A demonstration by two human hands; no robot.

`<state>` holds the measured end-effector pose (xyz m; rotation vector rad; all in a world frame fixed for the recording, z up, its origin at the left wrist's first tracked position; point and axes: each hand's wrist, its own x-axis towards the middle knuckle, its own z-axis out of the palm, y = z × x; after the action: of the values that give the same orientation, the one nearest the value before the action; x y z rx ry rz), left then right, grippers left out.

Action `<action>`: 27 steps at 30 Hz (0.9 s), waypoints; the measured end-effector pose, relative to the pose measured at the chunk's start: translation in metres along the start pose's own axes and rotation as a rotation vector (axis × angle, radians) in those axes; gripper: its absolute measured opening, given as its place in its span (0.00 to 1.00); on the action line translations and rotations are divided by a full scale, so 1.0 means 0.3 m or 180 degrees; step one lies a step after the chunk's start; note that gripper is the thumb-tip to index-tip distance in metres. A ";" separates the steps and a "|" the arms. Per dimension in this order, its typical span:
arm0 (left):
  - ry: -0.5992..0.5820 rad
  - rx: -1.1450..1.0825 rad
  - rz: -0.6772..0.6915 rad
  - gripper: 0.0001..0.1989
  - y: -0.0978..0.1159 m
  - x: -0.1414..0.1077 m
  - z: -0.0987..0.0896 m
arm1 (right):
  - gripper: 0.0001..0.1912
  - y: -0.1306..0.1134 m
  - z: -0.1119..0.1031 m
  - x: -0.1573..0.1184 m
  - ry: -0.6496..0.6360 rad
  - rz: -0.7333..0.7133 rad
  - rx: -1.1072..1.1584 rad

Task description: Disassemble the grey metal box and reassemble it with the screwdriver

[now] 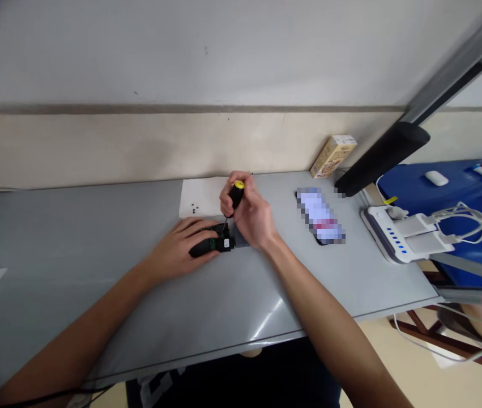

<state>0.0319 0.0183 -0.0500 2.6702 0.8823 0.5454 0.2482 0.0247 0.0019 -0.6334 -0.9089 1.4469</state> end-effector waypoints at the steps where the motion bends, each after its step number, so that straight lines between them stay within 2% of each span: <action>1: 0.0002 0.0004 0.0010 0.15 0.000 -0.001 0.000 | 0.16 0.001 0.004 -0.004 0.0040 -0.0021 -0.0007; 7: 0.0022 0.0038 0.0034 0.15 -0.002 0.001 0.002 | 0.14 0.015 -0.001 -0.003 0.0106 -0.0220 -0.0051; 13: -0.0006 0.0023 -0.0001 0.14 0.005 0.003 -0.005 | 0.15 0.013 -0.001 0.003 0.0157 -0.0091 -0.0097; 19: 0.0019 -0.0020 -0.0057 0.14 0.008 0.003 -0.008 | 0.15 0.024 0.021 -0.026 0.0349 -0.0213 -0.0055; 23: -0.0006 -0.0003 -0.0038 0.13 0.004 0.000 -0.006 | 0.14 0.040 0.007 -0.017 0.0314 -0.0338 -0.0027; 27: -0.0006 0.0032 -0.0026 0.13 0.002 -0.002 -0.004 | 0.13 0.042 -0.003 0.002 0.0218 -0.0250 -0.0002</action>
<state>0.0314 0.0177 -0.0489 2.6746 0.8973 0.5379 0.2420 0.0262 -0.0089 -0.6372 -0.8714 1.3473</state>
